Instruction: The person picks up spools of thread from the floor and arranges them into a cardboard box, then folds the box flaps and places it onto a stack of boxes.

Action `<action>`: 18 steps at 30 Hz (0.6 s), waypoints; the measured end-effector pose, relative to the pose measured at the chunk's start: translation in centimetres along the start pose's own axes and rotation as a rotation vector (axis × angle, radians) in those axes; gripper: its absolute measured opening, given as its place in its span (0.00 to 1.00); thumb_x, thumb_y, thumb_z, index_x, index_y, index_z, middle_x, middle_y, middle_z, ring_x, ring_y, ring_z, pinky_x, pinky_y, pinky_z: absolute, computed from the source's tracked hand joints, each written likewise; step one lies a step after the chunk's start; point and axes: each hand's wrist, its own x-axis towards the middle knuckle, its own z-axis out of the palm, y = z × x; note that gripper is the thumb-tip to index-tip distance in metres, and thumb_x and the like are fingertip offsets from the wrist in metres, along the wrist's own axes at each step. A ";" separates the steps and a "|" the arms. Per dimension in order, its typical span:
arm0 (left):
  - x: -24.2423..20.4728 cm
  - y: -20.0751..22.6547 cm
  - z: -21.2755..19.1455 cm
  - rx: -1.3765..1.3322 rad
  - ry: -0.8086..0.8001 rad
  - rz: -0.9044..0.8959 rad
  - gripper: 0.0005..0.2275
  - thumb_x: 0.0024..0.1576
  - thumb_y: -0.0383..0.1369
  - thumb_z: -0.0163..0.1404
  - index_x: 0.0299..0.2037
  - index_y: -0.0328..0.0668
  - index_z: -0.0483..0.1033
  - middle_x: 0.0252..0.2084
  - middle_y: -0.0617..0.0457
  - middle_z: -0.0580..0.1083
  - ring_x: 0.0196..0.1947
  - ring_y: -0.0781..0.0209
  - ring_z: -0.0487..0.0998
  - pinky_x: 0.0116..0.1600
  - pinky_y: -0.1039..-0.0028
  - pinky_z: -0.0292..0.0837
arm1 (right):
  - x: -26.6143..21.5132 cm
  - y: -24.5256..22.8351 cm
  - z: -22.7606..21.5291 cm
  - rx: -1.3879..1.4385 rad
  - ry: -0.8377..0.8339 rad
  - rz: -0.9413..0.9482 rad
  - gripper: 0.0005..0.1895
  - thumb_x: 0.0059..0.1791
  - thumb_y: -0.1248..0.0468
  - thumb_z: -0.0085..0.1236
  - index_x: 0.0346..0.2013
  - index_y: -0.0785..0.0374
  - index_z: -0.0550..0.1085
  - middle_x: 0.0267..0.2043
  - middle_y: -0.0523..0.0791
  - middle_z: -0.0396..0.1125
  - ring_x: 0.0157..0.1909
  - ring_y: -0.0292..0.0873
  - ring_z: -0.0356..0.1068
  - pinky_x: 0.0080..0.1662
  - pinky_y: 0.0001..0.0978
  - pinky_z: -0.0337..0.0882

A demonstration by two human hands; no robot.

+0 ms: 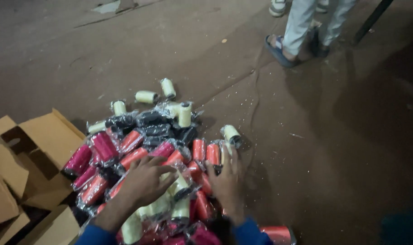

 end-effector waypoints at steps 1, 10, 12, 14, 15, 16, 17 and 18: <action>0.1 0.0 0.0 0.005 0.011 0.006 0.21 0.60 0.57 0.37 0.58 0.73 0.77 0.72 0.58 0.61 0.74 0.49 0.55 0.77 0.37 0.39 | 1.8 1.8 1.3 0.002 0.012 -0.005 0.39 0.51 0.45 0.52 0.74 0.50 0.53 0.79 0.49 0.43 0.76 0.56 0.46 0.67 0.60 0.57; 0.9 -0.5 0.3 -0.061 0.130 0.052 0.21 0.62 0.55 0.39 0.56 0.66 0.79 0.68 0.57 0.67 0.70 0.54 0.62 0.71 0.43 0.53 | 10.3 7.7 4.8 -0.160 -0.027 0.180 0.51 0.48 0.45 0.61 0.78 0.39 0.41 0.70 0.60 0.48 0.52 0.66 0.71 0.49 0.58 0.76; 0.7 -0.6 0.1 -0.130 0.199 0.086 0.20 0.62 0.53 0.40 0.54 0.61 0.81 0.65 0.55 0.70 0.66 0.54 0.66 0.69 0.45 0.56 | 10.6 7.3 4.7 -0.119 -0.092 0.210 0.47 0.50 0.52 0.60 0.77 0.36 0.44 0.69 0.61 0.49 0.50 0.64 0.72 0.47 0.53 0.79; 0.5 -0.7 0.3 -0.141 0.226 0.102 0.19 0.62 0.52 0.41 0.53 0.60 0.82 0.63 0.54 0.71 0.65 0.53 0.67 0.67 0.44 0.58 | 10.9 8.8 5.7 -0.097 -0.051 0.180 0.45 0.48 0.53 0.61 0.76 0.40 0.48 0.65 0.60 0.53 0.48 0.63 0.73 0.47 0.54 0.79; 0.5 -0.9 0.2 -0.144 0.260 0.120 0.18 0.62 0.50 0.42 0.51 0.59 0.83 0.61 0.54 0.73 0.64 0.53 0.68 0.65 0.44 0.59 | 11.3 9.4 6.2 -0.068 -0.002 0.145 0.44 0.47 0.54 0.62 0.74 0.44 0.53 0.62 0.60 0.57 0.47 0.63 0.73 0.47 0.55 0.79; 0.5 -1.0 0.1 -0.144 0.259 0.118 0.18 0.62 0.50 0.42 0.51 0.59 0.83 0.61 0.54 0.73 0.64 0.53 0.68 0.65 0.44 0.59 | 11.7 10.5 6.9 -0.068 -0.005 0.145 0.44 0.47 0.54 0.62 0.74 0.44 0.53 0.62 0.60 0.57 0.47 0.63 0.73 0.47 0.55 0.79; 0.3 -1.1 0.2 -0.147 0.292 0.133 0.18 0.62 0.51 0.43 0.51 0.58 0.83 0.59 0.54 0.74 0.62 0.52 0.69 0.63 0.45 0.61 | 11.9 11.6 7.6 -0.034 0.112 0.089 0.43 0.43 0.55 0.64 0.72 0.44 0.58 0.55 0.58 0.59 0.47 0.64 0.71 0.48 0.56 0.75; 0.1 -1.3 0.2 -0.149 0.326 0.148 0.18 0.62 0.51 0.44 0.50 0.56 0.83 0.57 0.53 0.75 0.60 0.51 0.71 0.60 0.45 0.63 | 12.1 12.6 8.4 0.000 0.228 0.033 0.44 0.39 0.57 0.65 0.70 0.45 0.63 0.49 0.57 0.62 0.47 0.66 0.68 0.49 0.57 0.72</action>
